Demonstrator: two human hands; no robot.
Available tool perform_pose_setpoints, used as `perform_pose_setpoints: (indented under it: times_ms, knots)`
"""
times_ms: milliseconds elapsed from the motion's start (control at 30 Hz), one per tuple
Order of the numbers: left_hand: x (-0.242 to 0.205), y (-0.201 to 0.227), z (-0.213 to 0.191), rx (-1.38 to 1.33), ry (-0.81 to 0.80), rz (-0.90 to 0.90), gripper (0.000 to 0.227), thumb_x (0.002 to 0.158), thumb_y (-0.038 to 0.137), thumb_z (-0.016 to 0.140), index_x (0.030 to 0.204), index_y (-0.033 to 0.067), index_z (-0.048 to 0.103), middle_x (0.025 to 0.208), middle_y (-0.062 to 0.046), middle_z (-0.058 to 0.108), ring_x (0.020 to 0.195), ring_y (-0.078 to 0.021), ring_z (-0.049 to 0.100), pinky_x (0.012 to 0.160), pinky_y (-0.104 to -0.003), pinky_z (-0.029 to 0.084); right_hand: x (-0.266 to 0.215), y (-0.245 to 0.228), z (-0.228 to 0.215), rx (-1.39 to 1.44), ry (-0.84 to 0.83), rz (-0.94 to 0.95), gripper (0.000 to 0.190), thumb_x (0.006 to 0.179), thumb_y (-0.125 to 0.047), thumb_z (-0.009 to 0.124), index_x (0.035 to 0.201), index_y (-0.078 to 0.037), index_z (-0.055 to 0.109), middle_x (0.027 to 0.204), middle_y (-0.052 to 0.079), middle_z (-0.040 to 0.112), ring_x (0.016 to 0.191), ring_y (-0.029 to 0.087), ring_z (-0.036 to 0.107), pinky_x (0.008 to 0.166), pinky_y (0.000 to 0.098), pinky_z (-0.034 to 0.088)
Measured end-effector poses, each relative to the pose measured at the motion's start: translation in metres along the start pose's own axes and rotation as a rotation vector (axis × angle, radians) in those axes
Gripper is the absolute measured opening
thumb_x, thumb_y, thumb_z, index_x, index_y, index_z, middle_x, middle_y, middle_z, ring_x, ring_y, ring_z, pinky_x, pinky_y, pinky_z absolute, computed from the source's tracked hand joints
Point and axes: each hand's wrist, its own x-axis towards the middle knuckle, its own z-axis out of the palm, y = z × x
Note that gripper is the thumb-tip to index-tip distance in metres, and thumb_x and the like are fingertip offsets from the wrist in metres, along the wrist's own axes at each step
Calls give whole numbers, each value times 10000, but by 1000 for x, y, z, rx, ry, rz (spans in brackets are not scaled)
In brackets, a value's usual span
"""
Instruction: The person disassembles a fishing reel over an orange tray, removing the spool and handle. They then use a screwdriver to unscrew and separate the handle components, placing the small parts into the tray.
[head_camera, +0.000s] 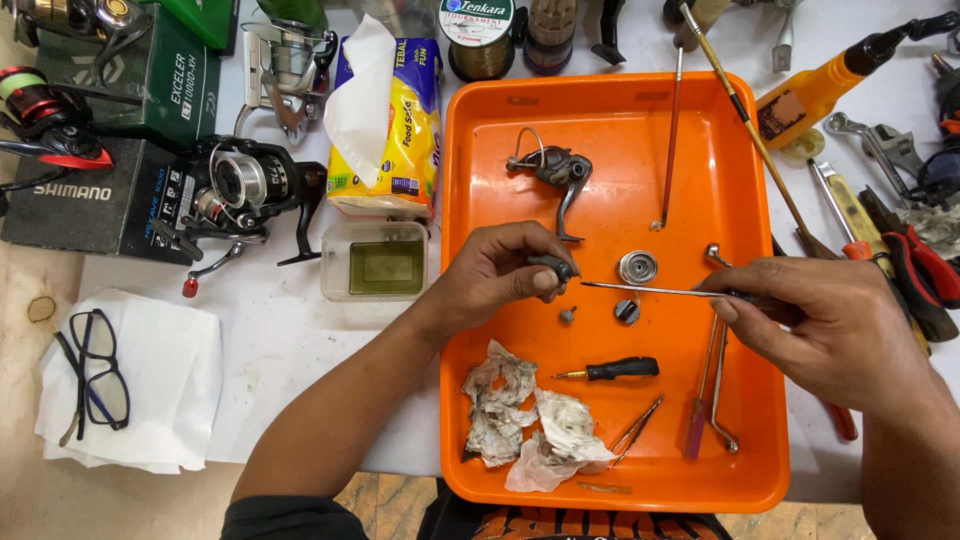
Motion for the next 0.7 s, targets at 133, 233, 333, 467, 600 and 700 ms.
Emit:
perform_pose_setpoints:
  times_ms: [133, 233, 333, 467, 600, 700]
  knots:
    - [0, 1, 4, 74, 2, -27, 216, 918, 204, 715, 1067, 57, 658, 1016, -77, 660, 833, -142, 625, 755, -255, 577, 1, -5, -1, 3, 17, -7, 188, 846, -204, 672, 976, -94, 752, 799, -11, 758, 538, 95, 629, 547, 242, 463]
    - [0, 1, 4, 136, -1, -14, 191, 919, 173, 710, 1071, 65, 671, 1018, -67, 667, 876, -147, 638, 766, -248, 583, 1, -3, 0, 42, -9, 15, 173, 845, -195, 673, 963, -103, 761, 716, -18, 751, 504, 76, 624, 520, 235, 466]
    - [0, 3, 5, 217, -6, 2, 188, 907, 192, 715, 1055, 82, 678, 1004, -62, 678, 909, -158, 641, 792, -259, 552, 1, -1, 0, 56, -25, -14, 213, 851, -213, 654, 983, -81, 758, 753, -2, 769, 558, 99, 681, 538, 236, 504]
    - [1, 5, 5, 258, -5, 12, 186, 906, 196, 715, 1055, 90, 683, 998, -52, 684, 912, -150, 643, 829, -264, 530, 0, 0, -1, 30, -51, 4, 227, 851, -235, 648, 987, -94, 763, 741, -6, 774, 544, 97, 688, 520, 244, 507]
    - [4, 13, 10, 429, -9, 74, 164, 925, 217, 693, 1057, 120, 683, 983, -38, 695, 896, -157, 654, 793, -273, 520, -3, 3, -3, -17, -107, 101, 266, 834, -276, 655, 1007, -116, 779, 711, -10, 797, 527, 88, 718, 500, 263, 496]
    - [5, 18, 18, 595, 36, 123, 184, 895, 206, 718, 1049, 105, 697, 957, -46, 711, 897, -187, 639, 784, -294, 542, -5, 0, -7, -69, -181, 237, 274, 830, -340, 641, 986, -184, 802, 408, 27, 678, 353, 114, 551, 444, 297, 397]
